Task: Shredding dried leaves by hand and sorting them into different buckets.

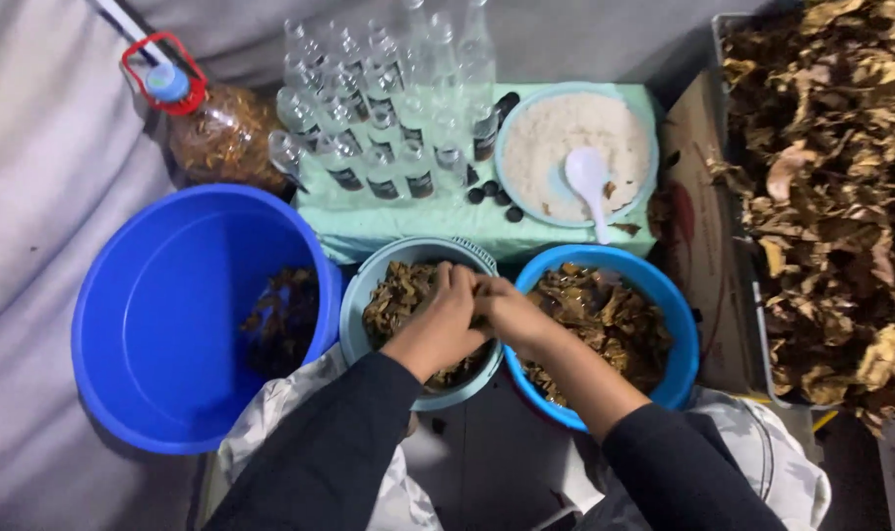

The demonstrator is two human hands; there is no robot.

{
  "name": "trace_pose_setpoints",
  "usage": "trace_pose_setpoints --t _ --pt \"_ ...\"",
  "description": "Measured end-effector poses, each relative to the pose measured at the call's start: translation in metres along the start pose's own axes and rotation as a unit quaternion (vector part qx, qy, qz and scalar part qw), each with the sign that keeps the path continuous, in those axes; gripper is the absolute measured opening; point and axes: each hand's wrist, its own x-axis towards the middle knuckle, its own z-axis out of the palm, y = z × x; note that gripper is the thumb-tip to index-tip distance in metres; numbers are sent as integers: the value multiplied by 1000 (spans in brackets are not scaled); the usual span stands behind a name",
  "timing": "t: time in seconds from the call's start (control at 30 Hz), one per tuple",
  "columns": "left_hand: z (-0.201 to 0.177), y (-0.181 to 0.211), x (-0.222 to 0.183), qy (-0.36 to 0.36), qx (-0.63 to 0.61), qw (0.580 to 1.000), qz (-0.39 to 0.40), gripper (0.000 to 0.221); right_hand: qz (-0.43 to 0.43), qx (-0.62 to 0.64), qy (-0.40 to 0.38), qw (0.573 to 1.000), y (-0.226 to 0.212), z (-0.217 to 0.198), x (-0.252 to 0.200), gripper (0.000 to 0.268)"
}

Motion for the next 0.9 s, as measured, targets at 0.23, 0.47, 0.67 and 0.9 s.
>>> trace_pose_setpoints --t 0.23,0.47,0.67,0.9 --pt "-25 24 11 30 -128 991 -9 100 -31 76 -29 996 -14 -28 -5 83" --pt "-10 6 27 -26 21 999 -32 70 -44 -64 -22 997 -13 -20 3 55" --pt "-8 -14 34 -24 44 999 -20 49 -116 -262 -54 956 -9 -22 17 44" --pt "-2 -20 34 -49 89 995 15 11 -184 -493 -71 848 7 -28 25 17"
